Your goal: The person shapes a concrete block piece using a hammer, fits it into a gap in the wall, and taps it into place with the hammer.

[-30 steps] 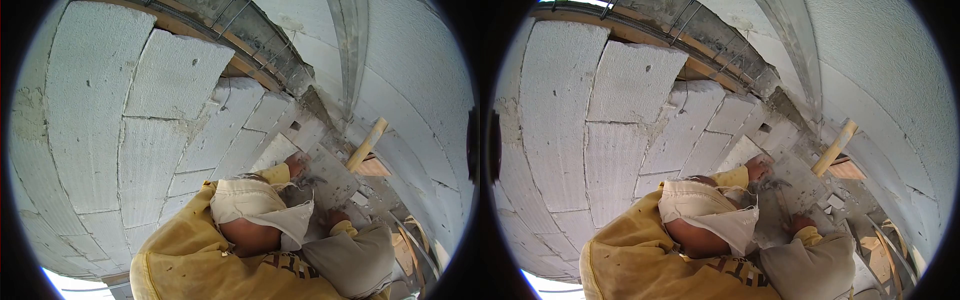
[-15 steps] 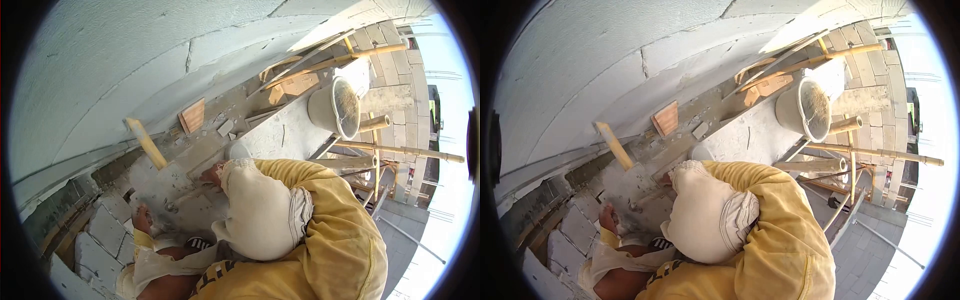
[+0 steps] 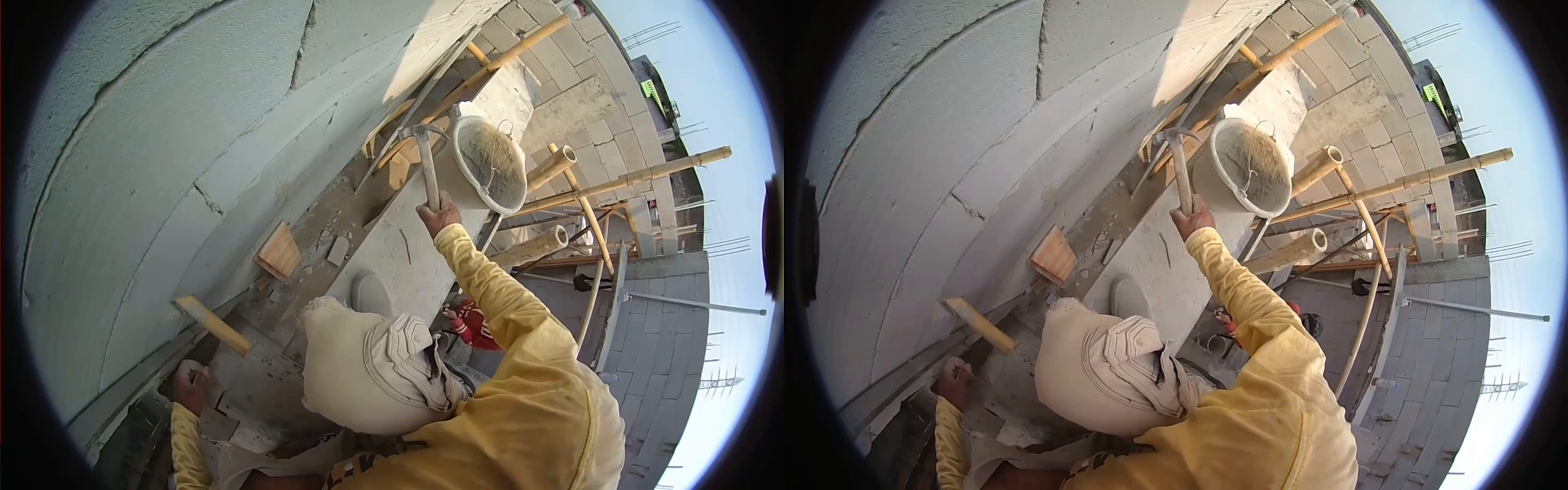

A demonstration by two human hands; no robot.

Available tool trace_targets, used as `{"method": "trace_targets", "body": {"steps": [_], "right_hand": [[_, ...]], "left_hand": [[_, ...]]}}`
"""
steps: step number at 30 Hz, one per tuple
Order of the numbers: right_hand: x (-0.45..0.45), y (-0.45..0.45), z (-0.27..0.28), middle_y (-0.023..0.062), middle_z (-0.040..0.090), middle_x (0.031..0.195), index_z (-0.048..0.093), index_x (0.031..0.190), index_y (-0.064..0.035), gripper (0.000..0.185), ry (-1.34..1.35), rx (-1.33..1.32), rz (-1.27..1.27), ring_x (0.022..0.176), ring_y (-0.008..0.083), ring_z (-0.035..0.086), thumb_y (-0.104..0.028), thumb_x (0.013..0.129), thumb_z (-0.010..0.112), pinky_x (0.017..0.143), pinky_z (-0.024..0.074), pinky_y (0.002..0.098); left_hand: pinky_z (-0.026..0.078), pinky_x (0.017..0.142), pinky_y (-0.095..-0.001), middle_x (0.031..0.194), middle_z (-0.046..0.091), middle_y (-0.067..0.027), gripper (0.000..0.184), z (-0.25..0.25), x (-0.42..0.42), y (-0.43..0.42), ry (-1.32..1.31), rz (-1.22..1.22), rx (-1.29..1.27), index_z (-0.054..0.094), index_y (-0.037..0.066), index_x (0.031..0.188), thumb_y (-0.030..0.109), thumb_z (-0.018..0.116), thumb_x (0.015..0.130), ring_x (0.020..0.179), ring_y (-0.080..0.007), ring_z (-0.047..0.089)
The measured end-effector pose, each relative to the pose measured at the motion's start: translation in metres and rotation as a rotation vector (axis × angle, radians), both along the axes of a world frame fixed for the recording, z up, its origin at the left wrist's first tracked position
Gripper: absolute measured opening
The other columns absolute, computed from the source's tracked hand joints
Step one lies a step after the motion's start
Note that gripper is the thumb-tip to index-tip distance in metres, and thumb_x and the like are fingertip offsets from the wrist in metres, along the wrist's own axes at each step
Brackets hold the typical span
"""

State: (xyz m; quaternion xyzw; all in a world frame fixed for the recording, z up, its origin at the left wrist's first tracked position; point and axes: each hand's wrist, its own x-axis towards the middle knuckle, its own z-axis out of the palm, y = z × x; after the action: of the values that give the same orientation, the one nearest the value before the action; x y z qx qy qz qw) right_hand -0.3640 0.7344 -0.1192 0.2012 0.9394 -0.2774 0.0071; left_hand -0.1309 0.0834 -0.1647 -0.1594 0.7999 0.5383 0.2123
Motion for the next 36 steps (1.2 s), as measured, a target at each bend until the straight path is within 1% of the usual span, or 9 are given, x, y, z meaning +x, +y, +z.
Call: {"method": "trace_targets", "body": {"steps": [4,7,12,15,17,19,22,27,36], "right_hand": [[-0.086,0.011,-0.014,0.0094,0.062,0.068,0.052,0.095,-0.0038,0.032,0.054,-0.249,-0.22,0.049,0.0185,0.057,-0.022,0.081,0.075,0.048,0.0471,0.0349],[-0.157,-0.004,-0.019,0.0147,0.068,0.081,0.055,0.109,-0.0013,0.042,0.199,-0.626,-0.446,0.054,0.0241,0.064,-0.023,0.081,0.077,0.051,0.0518,0.0355],[-0.307,0.022,-0.005,0.0258,0.066,0.116,0.056,0.123,0.0058,0.054,0.112,-0.372,-0.838,0.107,0.0359,0.065,-0.036,0.089,0.063,0.092,0.0497,0.0431],[-0.404,0.103,-0.05,0.0214,0.063,0.128,0.059,0.129,0.0015,0.064,0.575,-1.113,-1.632,0.12,0.0343,0.06,-0.051,0.092,0.052,0.105,0.0432,0.0437],[-0.408,0.119,0.011,0.0153,0.065,0.128,0.062,0.129,-0.004,0.065,0.54,-1.02,-1.706,0.119,0.0307,0.061,-0.055,0.09,0.053,0.107,0.0428,0.0418],[-0.414,0.133,0.019,0.0197,0.07,0.115,0.063,0.123,-0.0005,0.057,0.588,-0.716,-1.676,0.106,0.0373,0.066,-0.047,0.1,0.041,0.097,0.0489,0.0461],[-0.502,0.317,-0.146,0.0175,0.067,0.117,0.066,0.117,-0.002,0.048,-0.279,0.138,-1.203,0.1,0.0347,0.067,-0.043,0.099,0.049,0.089,0.0515,0.0459],[-0.443,0.34,-0.091,0.0145,0.063,0.083,0.063,0.101,-0.002,0.031,-0.361,-0.346,-1.144,0.063,0.0297,0.06,-0.032,0.095,0.061,0.046,0.0464,0.0474],[-0.303,0.296,0.031,0.0107,0.053,0.069,0.052,0.094,-0.0026,0.016,-0.381,-0.764,-0.341,0.046,0.0159,0.048,-0.019,0.094,0.055,0.036,0.0378,0.0293]], "left_hand": [[0.05,0.072,-0.0294,0.08,0.063,-0.0042,0.017,0.036,-0.04,0.016,-0.136,-0.167,-0.132,0.058,0.005,0.09,0.019,0.069,0.087,0.074,-0.0129,0.061],[0.05,0.074,-0.0308,0.082,0.066,-0.0072,0.022,0.059,-0.08,0.046,-0.183,-0.257,-0.202,0.06,0.005,0.089,0.024,0.071,0.085,0.076,-0.0149,0.063],[0.051,0.075,-0.0338,0.083,0.067,-0.0102,0.032,0.078,-0.136,0.094,-0.197,-0.451,-0.323,0.063,0.003,0.09,0.032,0.074,0.081,0.078,-0.0199,0.063],[0.052,0.075,-0.0349,0.085,0.067,-0.0109,0.034,0.088,-0.171,0.126,-0.278,-0.481,-0.348,0.063,0.003,0.092,0.034,0.074,0.08,0.079,-0.0215,0.064],[0.052,0.075,-0.0358,0.087,0.068,-0.0124,0.034,0.091,-0.192,0.148,-0.347,-0.485,-0.356,0.063,0.003,0.094,0.032,0.074,0.081,0.08,-0.0214,0.066],[0.053,0.075,-0.0352,0.087,0.068,-0.0118,0.033,0.085,-0.204,0.166,-0.329,-0.475,-0.305,0.063,0.002,0.095,0.031,0.074,0.081,0.08,-0.0207,0.066],[0.053,0.074,-0.0343,0.086,0.067,-0.0111,0.032,0.066,-0.216,0.178,-0.304,-0.52,-0.28,0.063,0.002,0.096,0.028,0.073,0.082,0.078,-0.0199,0.065],[0.052,0.072,-0.0334,0.083,0.066,-0.0093,0.031,0.037,-0.24,0.211,-0.288,-0.516,-0.156,0.062,0.002,0.096,0.027,0.073,0.083,0.075,-0.0192,0.063],[0.046,0.068,-0.0283,0.081,0.059,-0.0003,0.029,-0.022,-0.335,0.386,-0.146,-0.464,0.234,0.059,0.005,0.095,0.031,0.071,0.089,0.073,-0.0088,0.053]]}}
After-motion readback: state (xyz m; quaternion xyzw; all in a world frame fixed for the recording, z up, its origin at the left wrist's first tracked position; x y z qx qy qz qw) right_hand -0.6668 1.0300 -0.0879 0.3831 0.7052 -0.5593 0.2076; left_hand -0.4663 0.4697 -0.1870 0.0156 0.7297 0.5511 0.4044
